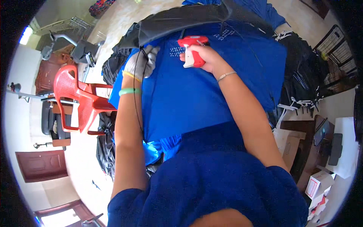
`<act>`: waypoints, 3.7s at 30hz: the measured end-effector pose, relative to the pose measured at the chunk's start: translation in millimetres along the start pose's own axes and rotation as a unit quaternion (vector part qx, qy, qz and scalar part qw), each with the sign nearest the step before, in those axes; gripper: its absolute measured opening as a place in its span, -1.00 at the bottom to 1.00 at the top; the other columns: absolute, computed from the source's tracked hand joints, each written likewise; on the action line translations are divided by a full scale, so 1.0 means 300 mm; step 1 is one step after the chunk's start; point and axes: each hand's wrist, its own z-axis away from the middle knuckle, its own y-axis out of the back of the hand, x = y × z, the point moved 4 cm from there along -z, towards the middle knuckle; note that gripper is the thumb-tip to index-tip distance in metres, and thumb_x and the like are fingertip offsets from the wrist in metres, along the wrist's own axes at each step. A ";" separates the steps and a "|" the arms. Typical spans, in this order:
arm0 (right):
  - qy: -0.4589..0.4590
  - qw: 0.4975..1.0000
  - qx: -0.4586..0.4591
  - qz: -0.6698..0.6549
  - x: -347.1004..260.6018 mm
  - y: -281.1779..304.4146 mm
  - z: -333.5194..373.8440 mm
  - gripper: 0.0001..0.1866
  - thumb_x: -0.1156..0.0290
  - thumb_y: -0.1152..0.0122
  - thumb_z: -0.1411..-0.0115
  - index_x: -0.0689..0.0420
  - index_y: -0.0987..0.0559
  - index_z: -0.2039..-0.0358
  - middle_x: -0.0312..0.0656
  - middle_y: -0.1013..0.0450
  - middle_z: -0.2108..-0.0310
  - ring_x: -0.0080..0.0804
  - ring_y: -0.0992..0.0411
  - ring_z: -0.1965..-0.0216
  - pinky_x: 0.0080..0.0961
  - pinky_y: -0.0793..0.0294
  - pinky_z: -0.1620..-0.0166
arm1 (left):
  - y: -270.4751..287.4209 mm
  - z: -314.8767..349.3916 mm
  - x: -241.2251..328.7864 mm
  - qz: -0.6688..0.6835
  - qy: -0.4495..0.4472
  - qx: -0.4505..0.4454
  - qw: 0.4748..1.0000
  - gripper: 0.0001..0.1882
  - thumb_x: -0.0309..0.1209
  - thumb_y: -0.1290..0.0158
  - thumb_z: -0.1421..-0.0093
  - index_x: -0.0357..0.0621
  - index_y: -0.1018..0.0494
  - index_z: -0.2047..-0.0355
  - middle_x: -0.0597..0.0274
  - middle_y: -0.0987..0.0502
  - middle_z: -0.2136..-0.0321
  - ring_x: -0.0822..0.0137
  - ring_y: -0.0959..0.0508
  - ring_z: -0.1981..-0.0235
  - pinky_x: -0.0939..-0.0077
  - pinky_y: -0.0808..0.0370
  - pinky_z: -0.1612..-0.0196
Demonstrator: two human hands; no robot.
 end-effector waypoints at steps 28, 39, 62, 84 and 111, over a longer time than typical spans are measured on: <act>0.027 0.964 0.075 0.254 0.429 -0.013 0.328 -0.71 0.46 0.10 -0.15 0.29 -0.36 0.12 -0.12 -0.41 0.24 -0.37 -0.43 0.19 -0.45 -0.43 0.17 | -0.001 0.231 -0.455 -0.793 -0.246 0.317 0.459 -0.76 -0.18 0.17 -0.18 -0.05 -0.37 0.41 0.00 -0.48 0.49 -0.06 -0.49 0.49 0.12 -0.41 0.49; -0.027 0.981 0.056 0.181 0.410 -0.058 0.347 -0.72 0.49 0.07 -0.14 0.28 -0.35 0.12 -0.09 -0.43 0.28 -0.35 -0.46 0.27 -0.43 -0.48 0.24 | 0.010 0.245 -0.454 -0.813 -0.246 0.321 0.420 -0.77 -0.19 0.17 -0.19 -0.05 -0.36 0.43 0.03 -0.47 0.52 -0.02 -0.50 0.52 0.13 -0.41 0.54; -0.129 0.989 -0.004 0.068 0.422 -0.034 0.319 -0.76 0.37 -0.04 -0.11 0.23 -0.40 0.25 -0.13 -0.45 0.46 -0.39 -0.45 0.45 -0.51 -0.46 0.37 | -0.007 0.267 -0.502 -0.782 -0.286 0.318 0.454 -0.85 -0.30 0.13 -0.14 -0.05 -0.36 0.50 0.05 -0.45 0.57 0.02 -0.50 0.61 0.24 -0.39 0.66; 0.221 0.917 0.333 -0.003 -0.395 0.485 0.969 -0.62 0.22 0.04 -0.18 0.28 -0.36 0.14 -0.08 -0.41 0.22 -0.31 -0.40 0.21 -0.38 -0.41 0.12 | 0.096 0.523 -0.067 -0.450 -0.111 0.125 0.877 -0.46 -0.20 0.05 -0.15 -0.31 -0.22 -0.04 0.44 -0.26 0.73 0.61 -0.20 0.81 0.77 -0.13 0.78; -0.105 0.979 -0.020 0.175 0.115 -0.087 0.892 -0.71 0.37 -0.06 -0.14 0.22 -0.38 0.15 -0.14 -0.46 0.31 -0.40 -0.47 0.28 -0.48 -0.46 0.21 | -0.249 -0.331 0.582 -0.494 -0.559 0.126 0.654 -0.58 -0.13 0.07 -0.09 0.03 -0.37 0.05 -0.11 -0.43 0.18 0.06 -0.47 0.16 0.23 -0.42 0.15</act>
